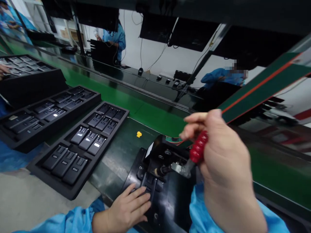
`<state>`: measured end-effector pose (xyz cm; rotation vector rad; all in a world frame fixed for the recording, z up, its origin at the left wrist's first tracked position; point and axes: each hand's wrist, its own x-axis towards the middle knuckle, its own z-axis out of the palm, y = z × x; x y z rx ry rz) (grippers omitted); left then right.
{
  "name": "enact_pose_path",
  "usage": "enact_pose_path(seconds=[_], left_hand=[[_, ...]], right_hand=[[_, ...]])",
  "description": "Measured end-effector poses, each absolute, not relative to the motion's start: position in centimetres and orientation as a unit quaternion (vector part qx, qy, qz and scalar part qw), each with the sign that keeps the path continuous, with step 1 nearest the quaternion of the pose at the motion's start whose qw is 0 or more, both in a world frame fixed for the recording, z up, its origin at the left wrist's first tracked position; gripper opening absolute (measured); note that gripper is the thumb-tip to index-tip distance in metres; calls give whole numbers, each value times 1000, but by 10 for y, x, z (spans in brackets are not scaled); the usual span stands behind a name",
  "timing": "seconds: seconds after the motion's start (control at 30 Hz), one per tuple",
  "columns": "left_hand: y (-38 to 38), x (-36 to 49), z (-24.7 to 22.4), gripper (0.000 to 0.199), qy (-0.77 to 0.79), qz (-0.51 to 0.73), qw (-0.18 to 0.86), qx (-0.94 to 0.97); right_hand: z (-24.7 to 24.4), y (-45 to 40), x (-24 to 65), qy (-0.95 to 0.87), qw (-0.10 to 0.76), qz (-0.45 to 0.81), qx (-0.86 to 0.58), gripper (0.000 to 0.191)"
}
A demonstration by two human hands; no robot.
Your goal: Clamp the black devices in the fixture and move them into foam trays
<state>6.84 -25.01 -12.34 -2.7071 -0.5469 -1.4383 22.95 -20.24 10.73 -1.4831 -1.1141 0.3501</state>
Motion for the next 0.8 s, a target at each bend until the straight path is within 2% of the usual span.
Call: enact_pose_path(seconds=[0.07, 0.17, 0.23, 0.27, 0.37, 0.43, 0.53, 0.63, 0.8], left_hand=[[-250, 68, -117, 26, -179, -475, 0, -862], [-250, 64, -104, 39, -211, -474, -21, -855], [-250, 61, -96, 42, -273, -451, -53, -848], [-249, 60, -92, 38, -314, -429, -73, -844], [-247, 61, -88, 24, -407, -342, -116, -839], [-247, 63, -89, 19, -417, -312, -128, -844], [-247, 66, -90, 12, -396, -323, -136, -849], [-246, 65, -91, 22, -358, -355, -108, -857], [-245, 67, -95, 29, -261, -354, -76, -895]], right_hand=[[110, -205, 224, -439, 628, 145, -626, 29], [78, -238, 223, -396, 624, 18, -673, 27], [38, -266, 224, -368, 554, -58, -745, 26], [16, -277, 224, -386, 490, -48, -780, 27], [-41, -298, 222, -496, 314, 87, -805, 44], [-63, -299, 218, -513, 259, 148, -805, 49], [-74, -295, 215, -488, 253, 200, -811, 52], [-72, -292, 215, -457, 292, 247, -803, 56], [-65, -308, 224, -391, 364, 396, -747, 66]])
